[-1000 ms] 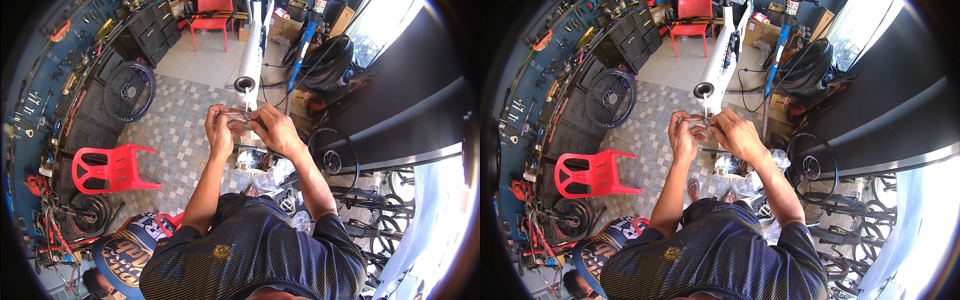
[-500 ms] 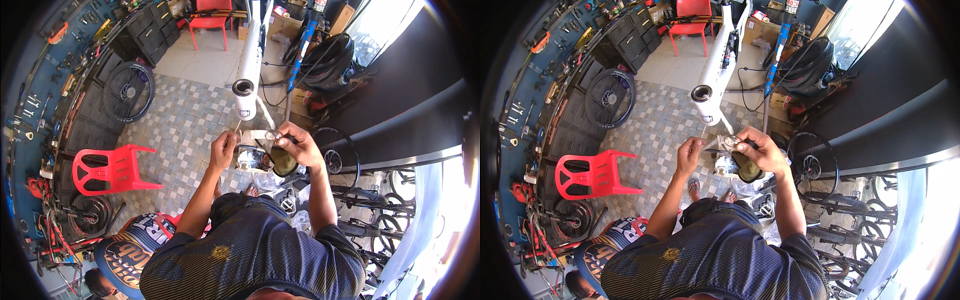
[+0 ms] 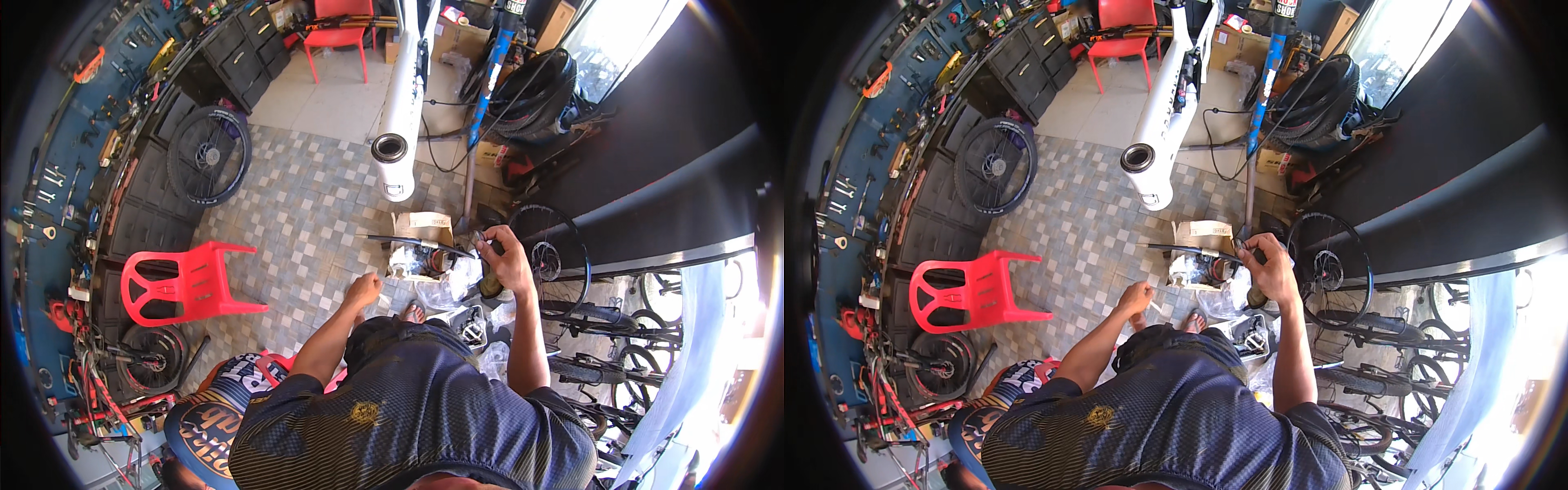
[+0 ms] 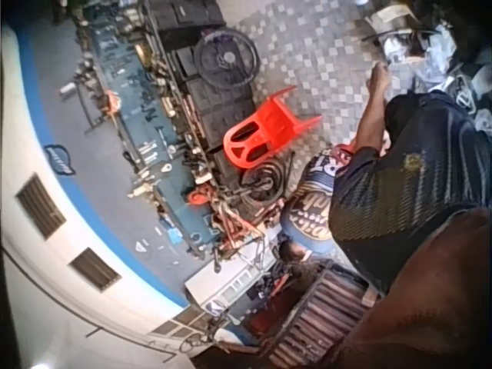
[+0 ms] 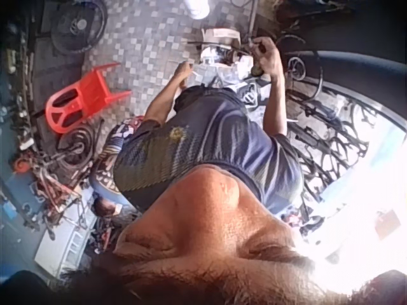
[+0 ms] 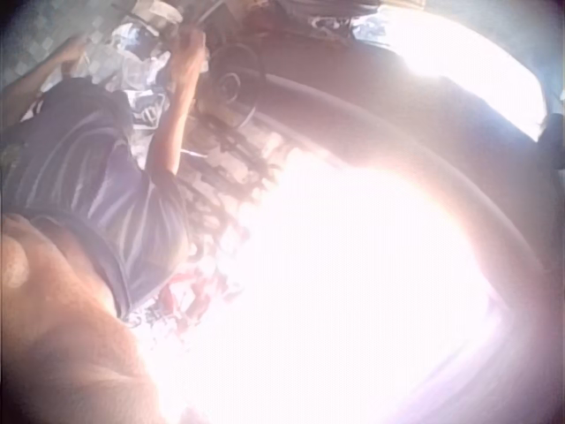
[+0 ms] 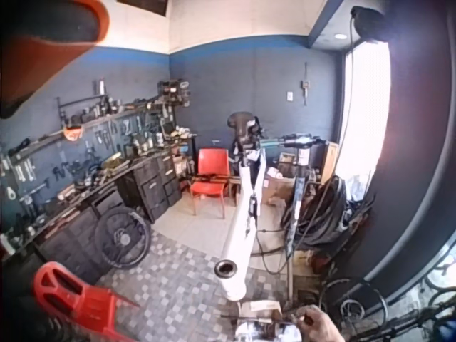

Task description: The person cleans the inside of a white bicycle frame's head tube using a rag. They apply a liquid from a bottle to the rag and wipe the interior surfaces repeatedly.

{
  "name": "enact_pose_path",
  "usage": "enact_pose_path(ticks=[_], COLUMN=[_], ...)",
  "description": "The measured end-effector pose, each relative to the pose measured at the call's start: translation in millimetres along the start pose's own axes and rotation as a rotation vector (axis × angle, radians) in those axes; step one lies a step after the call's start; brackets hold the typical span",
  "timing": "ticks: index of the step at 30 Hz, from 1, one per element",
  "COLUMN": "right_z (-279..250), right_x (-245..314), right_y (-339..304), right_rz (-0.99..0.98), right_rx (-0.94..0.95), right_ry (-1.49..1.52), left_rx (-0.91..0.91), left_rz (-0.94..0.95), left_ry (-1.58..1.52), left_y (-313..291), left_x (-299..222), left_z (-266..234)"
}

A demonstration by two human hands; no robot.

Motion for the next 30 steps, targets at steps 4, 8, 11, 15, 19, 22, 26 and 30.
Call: enact_pose_path(ticks=[4, 8, 11, 15, 19, 22, 26, 30], right_z=[3, 7, -1, -7, 6, 22, 32, 34], right_x=[-2, 2, 1, -7, -9, 10, 16, 13], right_y=[0, 5, 2, -5, 5, 15, 18, 18], right_rz=[-0.002, 0.012, -0.062, 0.059, 0.0, -0.027, -0.017, -0.004], right_rx=[-0.019, -0.042, -0.097, -0.123, -0.097, -0.04, -0.032, -0.023], right_ry=[0.068, 0.107, 0.062, 0.189, 0.206, 0.205, 0.255, 0.276], left_rx=[-0.168, -0.476, -0.161, -0.491, -0.843, -0.754, -0.612, -0.512], left_rz=[0.193, 0.651, 0.825, 0.718, 0.699, 0.754, 0.76, 0.71], left_ry=[-0.249, -0.014, -0.051, -0.351, 0.176, 0.216, 0.072, -0.076], left_y=[30, 19, -25, -115, -122, -105, -81, -74], left_x=[-76, -158, -208, -222, -230, -226, -217, -214], left_z=[-58, -128, -204, -376, -444, -447, -444, -437])
Point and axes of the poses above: each hand's wrist, its own y-axis towards the middle knuckle, its own z-axis out of the palm, x = y × z, the point moved 6 cm from there along y, towards the middle knuckle, and after that the axes turned 14 degrees about y, right-handed, at the moved point
